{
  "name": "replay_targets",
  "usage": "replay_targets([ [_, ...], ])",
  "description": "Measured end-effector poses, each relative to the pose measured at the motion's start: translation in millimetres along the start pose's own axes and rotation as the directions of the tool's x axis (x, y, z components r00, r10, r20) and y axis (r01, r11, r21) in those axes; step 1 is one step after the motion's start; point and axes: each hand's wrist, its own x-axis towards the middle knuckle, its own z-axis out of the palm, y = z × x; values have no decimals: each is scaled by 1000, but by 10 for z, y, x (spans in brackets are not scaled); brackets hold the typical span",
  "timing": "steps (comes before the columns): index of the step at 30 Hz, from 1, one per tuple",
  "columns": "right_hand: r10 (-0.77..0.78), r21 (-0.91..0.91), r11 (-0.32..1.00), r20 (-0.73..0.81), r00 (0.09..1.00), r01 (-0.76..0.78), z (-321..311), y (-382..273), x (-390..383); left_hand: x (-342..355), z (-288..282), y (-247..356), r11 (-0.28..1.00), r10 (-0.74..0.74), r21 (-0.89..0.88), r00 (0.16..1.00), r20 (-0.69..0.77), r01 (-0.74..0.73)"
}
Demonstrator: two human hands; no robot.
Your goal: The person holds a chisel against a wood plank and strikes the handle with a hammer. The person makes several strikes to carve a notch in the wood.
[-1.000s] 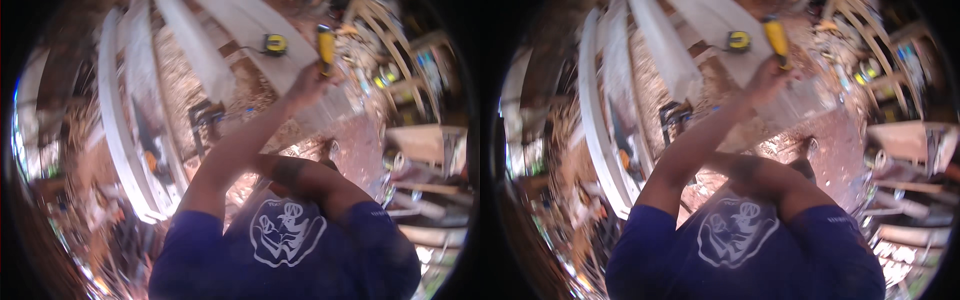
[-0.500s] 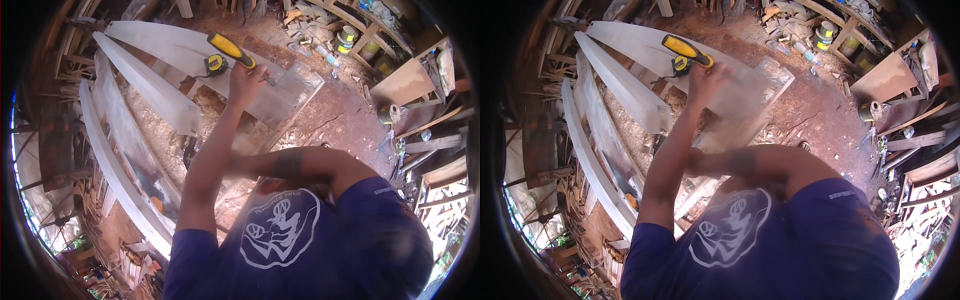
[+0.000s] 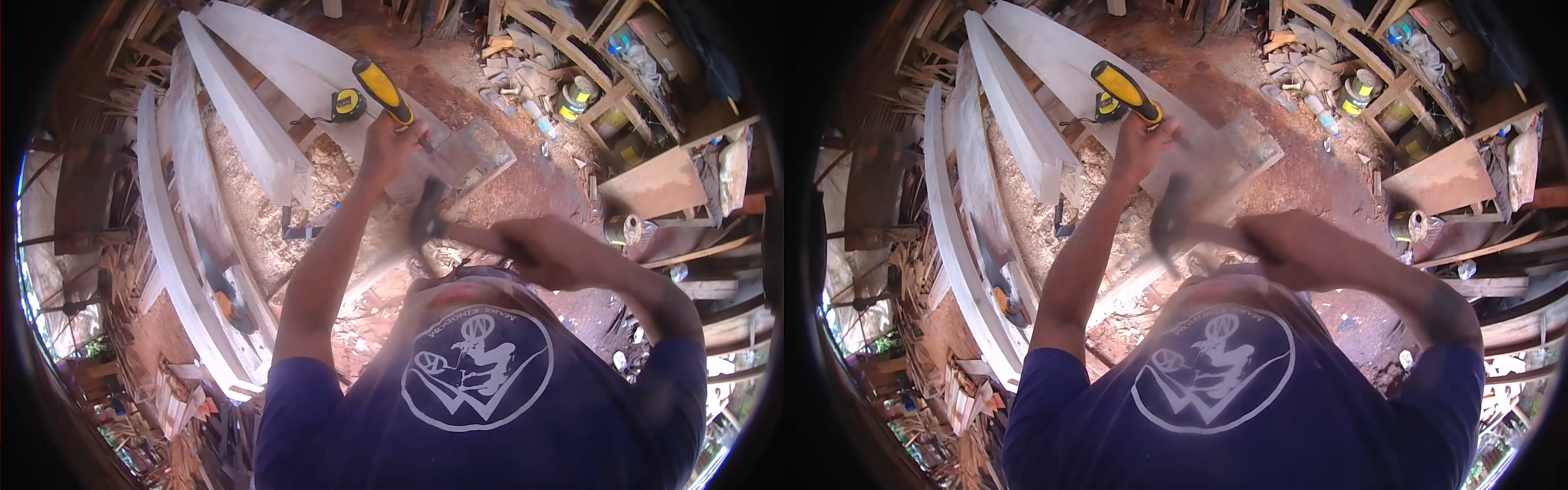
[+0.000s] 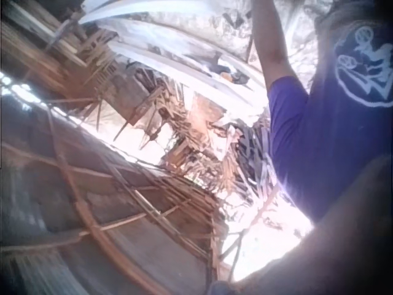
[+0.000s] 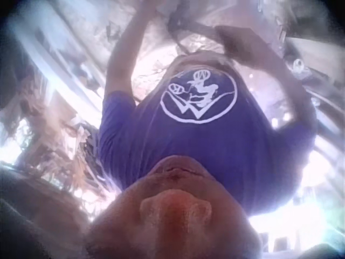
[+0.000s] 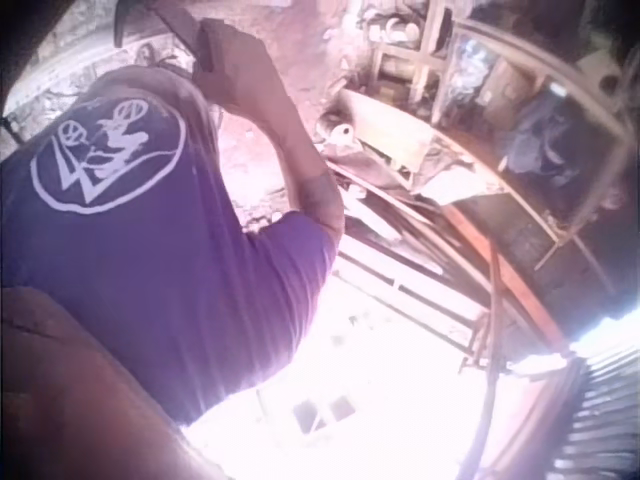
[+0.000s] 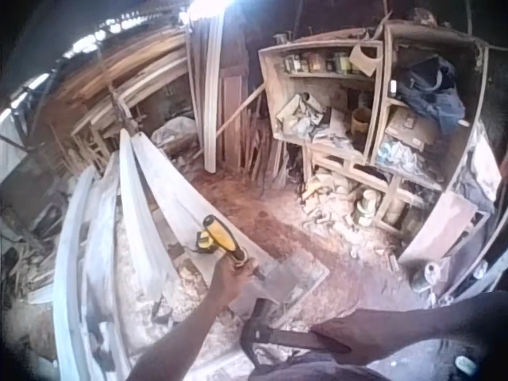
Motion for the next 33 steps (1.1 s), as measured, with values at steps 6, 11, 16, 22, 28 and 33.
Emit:
replay_targets([
  [6, -180, -90, 982, -680, 710, 164, -1149, -301, -213, -47, 61, 35, 995, 3, 101, 999, -44, 1],
  [11, -199, -230, 973, -791, 578, 20, -1429, -873, 42, -18, 169, 64, 981, 22, 193, 999, -42, -13],
  [16, -220, -454, 889, -531, 818, -56, -1217, -408, 484, -4, 143, -51, 990, 42, 138, 995, -85, -30],
  [22, -269, -439, 891, -714, 646, -114, -1738, -1217, 10, -21, 285, 53, 978, 83, 198, 993, -89, -64],
  [28, -764, -965, 189, -261, 590, -183, -1544, -246, 582, -25, 215, 17, 972, 116, 215, 987, -111, -90],
  [33, -267, -638, 750, -532, 803, -173, -1505, -666, 533, -19, 218, 65, 963, 88, 263, 990, -110, -56],
])
